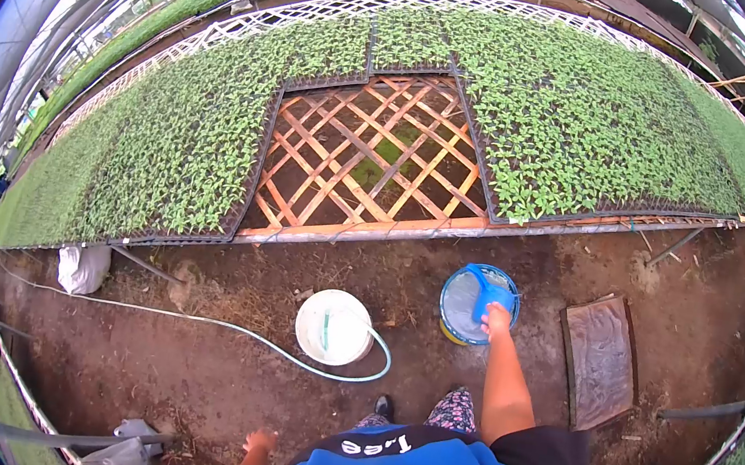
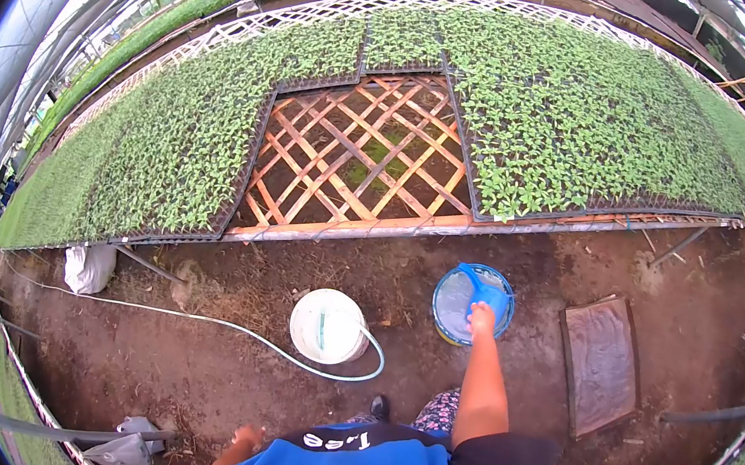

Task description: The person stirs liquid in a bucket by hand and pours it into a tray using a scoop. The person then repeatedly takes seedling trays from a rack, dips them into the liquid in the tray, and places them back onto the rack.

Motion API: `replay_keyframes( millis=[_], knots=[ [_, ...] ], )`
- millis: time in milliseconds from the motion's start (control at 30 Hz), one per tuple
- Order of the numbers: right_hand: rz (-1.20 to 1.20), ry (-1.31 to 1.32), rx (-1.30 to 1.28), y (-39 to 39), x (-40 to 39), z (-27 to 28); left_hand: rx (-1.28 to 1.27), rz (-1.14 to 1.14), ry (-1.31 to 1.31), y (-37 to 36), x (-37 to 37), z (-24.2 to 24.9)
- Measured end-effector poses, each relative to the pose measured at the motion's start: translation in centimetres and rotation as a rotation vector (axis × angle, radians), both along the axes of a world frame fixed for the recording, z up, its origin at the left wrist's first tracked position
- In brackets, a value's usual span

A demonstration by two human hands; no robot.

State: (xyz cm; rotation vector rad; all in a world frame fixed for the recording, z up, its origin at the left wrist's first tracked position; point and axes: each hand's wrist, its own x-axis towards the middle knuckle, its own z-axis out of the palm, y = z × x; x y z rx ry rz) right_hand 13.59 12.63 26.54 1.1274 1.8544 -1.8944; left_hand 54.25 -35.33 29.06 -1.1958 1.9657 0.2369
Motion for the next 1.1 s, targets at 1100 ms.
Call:
replay_keyframes(
  millis=[1100],
  knots=[
    [0.836,0.343,-0.236,-18.9,-39.7,23.8,-0.390,-0.449,1.300,6.2,-51.7,12.0]
  ],
)
